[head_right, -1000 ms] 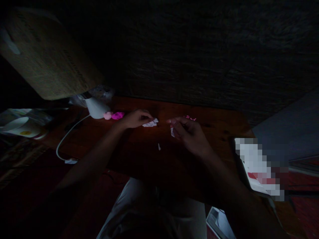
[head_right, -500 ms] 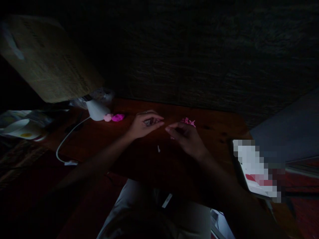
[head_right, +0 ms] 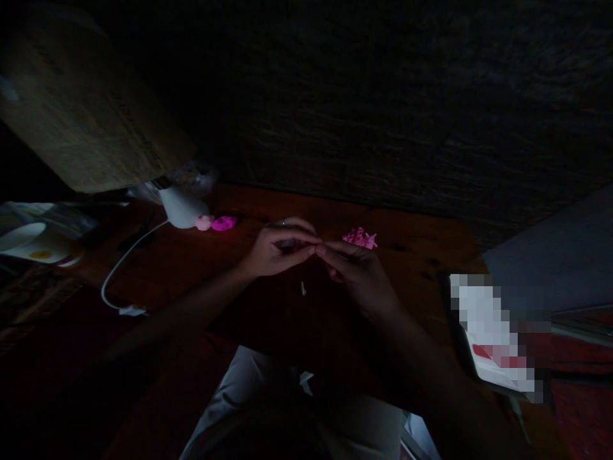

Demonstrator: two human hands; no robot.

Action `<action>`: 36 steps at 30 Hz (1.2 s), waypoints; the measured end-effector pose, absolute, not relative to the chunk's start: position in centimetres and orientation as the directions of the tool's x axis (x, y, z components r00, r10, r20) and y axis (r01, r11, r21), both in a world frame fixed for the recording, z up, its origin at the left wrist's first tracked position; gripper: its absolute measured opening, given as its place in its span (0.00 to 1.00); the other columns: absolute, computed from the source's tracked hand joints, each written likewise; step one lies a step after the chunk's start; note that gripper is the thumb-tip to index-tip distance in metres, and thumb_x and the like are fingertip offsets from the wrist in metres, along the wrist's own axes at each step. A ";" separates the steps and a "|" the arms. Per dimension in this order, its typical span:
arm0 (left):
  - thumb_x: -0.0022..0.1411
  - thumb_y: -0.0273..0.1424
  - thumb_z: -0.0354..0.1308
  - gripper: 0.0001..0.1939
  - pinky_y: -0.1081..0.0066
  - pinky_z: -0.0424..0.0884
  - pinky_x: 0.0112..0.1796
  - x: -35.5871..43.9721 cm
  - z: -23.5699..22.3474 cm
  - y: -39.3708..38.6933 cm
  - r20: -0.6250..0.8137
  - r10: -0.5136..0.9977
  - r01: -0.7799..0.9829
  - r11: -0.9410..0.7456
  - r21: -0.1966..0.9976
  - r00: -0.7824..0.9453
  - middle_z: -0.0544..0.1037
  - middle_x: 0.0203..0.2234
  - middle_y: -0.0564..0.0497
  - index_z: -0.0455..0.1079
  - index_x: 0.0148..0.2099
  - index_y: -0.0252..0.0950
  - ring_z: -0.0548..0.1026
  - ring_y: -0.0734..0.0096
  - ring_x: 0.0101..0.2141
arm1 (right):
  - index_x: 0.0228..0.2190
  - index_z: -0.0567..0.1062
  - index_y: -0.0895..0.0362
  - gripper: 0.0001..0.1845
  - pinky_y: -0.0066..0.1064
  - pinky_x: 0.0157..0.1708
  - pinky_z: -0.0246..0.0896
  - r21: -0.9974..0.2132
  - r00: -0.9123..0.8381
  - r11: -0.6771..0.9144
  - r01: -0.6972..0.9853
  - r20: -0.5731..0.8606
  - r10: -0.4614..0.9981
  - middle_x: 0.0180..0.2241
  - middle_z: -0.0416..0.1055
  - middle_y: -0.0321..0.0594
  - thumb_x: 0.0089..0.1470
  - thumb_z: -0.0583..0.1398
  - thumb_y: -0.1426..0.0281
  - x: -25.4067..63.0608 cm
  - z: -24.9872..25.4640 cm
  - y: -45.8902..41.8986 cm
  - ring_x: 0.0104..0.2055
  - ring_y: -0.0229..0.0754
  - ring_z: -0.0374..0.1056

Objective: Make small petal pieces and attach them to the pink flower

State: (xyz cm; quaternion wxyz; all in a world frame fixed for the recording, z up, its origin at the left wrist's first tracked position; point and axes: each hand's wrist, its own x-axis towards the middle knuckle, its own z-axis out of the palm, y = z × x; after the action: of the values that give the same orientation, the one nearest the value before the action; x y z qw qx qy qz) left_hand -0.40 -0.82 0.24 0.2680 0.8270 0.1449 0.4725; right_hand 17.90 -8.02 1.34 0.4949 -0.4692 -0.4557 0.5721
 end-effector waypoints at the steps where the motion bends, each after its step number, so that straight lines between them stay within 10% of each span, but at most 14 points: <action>1: 0.62 0.29 0.64 0.07 0.75 0.72 0.32 -0.3 0.3 -0.9 0.708 0.489 -0.009 -0.820 0.573 0.510 0.80 0.39 0.46 0.79 0.43 0.37 0.77 0.74 0.36 | 0.30 0.83 0.55 0.17 0.26 0.21 0.48 -0.984 -0.074 -0.102 -0.149 -0.092 0.993 0.21 0.65 0.31 0.44 0.72 0.55 17.9 1.4 -8.1 0.23 0.32 0.54; 36: 0.63 0.44 0.63 0.15 0.67 0.73 0.42 -0.1 0.1 -0.6 0.518 0.646 -0.018 -0.616 0.788 0.561 0.80 0.37 0.47 0.76 0.36 0.35 0.78 0.69 0.40 | 0.24 0.76 0.57 0.20 0.27 0.21 0.46 -0.978 -0.085 -0.145 -0.148 -0.134 0.987 0.19 0.62 0.30 0.44 0.72 0.55 18.1 1.4 -8.0 0.22 0.31 0.54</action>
State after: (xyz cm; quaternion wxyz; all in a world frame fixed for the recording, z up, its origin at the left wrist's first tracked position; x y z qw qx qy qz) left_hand -0.09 -0.60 0.12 0.3909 0.7922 0.1983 0.4246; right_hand 18.11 -8.01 1.37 0.4815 -0.4748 -0.4421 0.5893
